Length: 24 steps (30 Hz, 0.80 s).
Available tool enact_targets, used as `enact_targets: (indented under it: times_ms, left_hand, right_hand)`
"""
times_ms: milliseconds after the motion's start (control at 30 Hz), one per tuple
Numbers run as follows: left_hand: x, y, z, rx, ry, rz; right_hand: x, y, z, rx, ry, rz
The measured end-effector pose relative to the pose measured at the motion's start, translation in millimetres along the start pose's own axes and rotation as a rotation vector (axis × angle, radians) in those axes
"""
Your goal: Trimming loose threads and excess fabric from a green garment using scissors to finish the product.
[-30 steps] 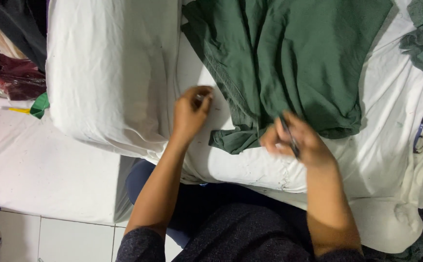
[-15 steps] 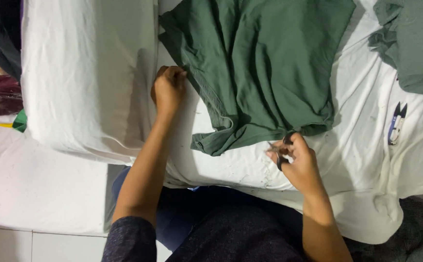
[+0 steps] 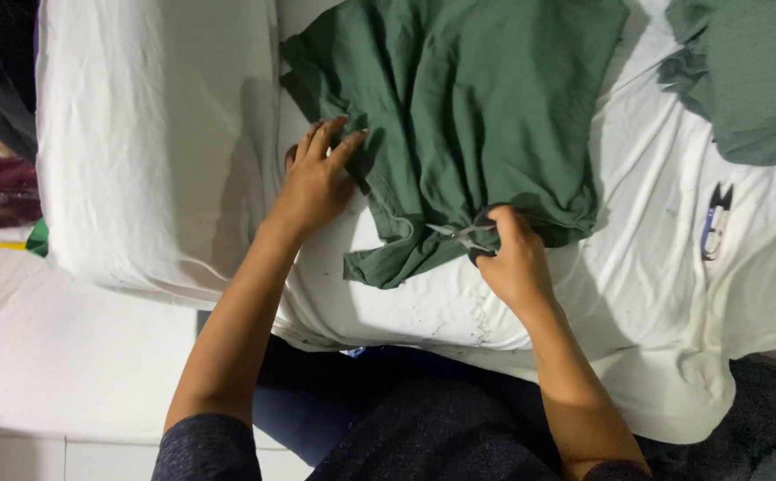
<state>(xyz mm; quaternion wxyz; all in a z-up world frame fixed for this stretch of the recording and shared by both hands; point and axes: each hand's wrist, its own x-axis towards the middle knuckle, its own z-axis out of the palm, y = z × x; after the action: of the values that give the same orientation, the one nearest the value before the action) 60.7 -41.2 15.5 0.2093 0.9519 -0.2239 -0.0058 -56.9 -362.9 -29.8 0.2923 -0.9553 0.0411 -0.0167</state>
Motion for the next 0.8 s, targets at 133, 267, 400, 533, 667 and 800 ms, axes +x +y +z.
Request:
enact_targets:
  times_ms: [133,267,400,533,667,800]
  left_hand:
    - [31,-21,23,0.143,0.227,0.115]
    - [35,-37,54,-0.011,0.341,0.186]
    - [10,13,36,-0.006,0.346,0.157]
    - [-11,78,-1,-0.017,0.321,0.386]
    - [-16,74,-23,0.246,0.205,0.209]
    - [-10,16,10,0.446,0.091,-0.12]
  right_hand:
    - [11,-11,-49,0.228,0.33,-0.073]
    - [19,11,-86,0.132,0.673,-0.018]
    - [7,-25,-91,0.132,0.618,-0.205]
    - [-4,-47,-33,0.082,0.287,-0.218]
    - [5,-44,-17,-0.32,0.408,-0.142]
    - [29,-7,-4,-0.288,0.358,0.132]
